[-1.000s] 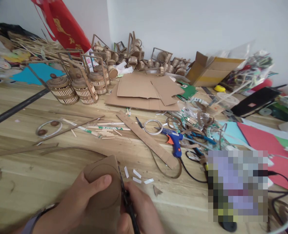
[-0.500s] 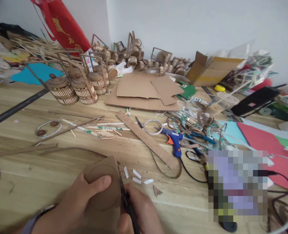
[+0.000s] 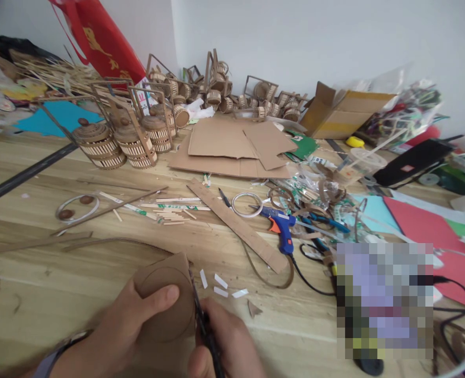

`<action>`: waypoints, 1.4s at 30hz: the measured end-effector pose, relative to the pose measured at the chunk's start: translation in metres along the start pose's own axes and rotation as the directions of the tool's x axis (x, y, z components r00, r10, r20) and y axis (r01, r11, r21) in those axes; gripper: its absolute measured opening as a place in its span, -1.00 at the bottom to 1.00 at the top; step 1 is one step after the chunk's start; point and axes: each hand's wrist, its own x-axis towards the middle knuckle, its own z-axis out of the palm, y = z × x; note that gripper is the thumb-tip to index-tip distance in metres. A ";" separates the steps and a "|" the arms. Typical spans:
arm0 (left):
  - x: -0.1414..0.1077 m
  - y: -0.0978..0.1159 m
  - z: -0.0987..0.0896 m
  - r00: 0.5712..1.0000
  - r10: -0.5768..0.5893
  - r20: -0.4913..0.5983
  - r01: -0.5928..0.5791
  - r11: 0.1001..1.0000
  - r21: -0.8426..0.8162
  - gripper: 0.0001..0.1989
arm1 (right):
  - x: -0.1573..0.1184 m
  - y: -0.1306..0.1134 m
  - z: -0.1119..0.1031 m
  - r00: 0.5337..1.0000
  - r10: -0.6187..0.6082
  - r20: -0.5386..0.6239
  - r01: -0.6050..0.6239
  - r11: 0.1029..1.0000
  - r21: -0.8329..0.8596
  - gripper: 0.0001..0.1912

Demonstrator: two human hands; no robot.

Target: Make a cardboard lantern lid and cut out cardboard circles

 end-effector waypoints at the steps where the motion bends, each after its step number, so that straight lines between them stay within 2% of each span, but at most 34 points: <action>1: 0.000 0.000 0.000 1.000 -0.004 -0.012 0.004 1.000 -0.002 -0.48 | -0.001 -0.001 0.000 1.000 0.004 -0.004 -0.004 1.000 0.001 -0.15; 5: 0.000 -0.001 -0.001 1.000 0.005 -0.004 -0.005 1.000 -0.013 -0.51 | -0.002 -0.008 -0.002 1.000 0.006 -0.005 -0.006 1.000 -0.015 -0.18; 12: -0.001 0.000 -0.001 0.995 0.044 0.089 -0.043 0.999 -0.013 -0.53 | -0.002 -0.006 -0.003 1.000 0.017 0.012 -0.017 0.999 -0.028 -0.19; 18: 0.002 -0.003 -0.003 1.000 0.008 0.017 -0.008 1.000 -0.007 -0.45 | -0.004 0.004 0.000 0.999 0.036 -0.013 -0.036 0.999 -0.009 -0.18; 25: 0.002 -0.001 -0.001 0.998 0.028 0.056 -0.028 1.000 -0.003 -0.46 | -0.003 -0.002 -0.002 1.000 0.018 0.000 -0.017 0.998 -0.058 -0.17; 31: 0.003 -0.002 -0.002 1.000 0.004 0.011 -0.004 1.000 0.009 -0.46 | -0.003 -0.004 -0.003 1.000 0.000 0.005 0.000 0.998 -0.057 -0.18; 38: 0.003 0.002 -0.001 0.996 0.040 0.083 -0.040 0.999 0.001 -0.56 | 0.000 -0.008 -0.003 1.000 0.014 -0.009 -0.014 0.998 -0.054 -0.19; 42: 0.005 0.001 -0.002 0.999 0.004 0.039 -0.005 1.000 0.011 -0.52 | 0.000 -0.007 -0.001 1.000 -0.007 -0.026 0.006 0.998 -0.057 -0.22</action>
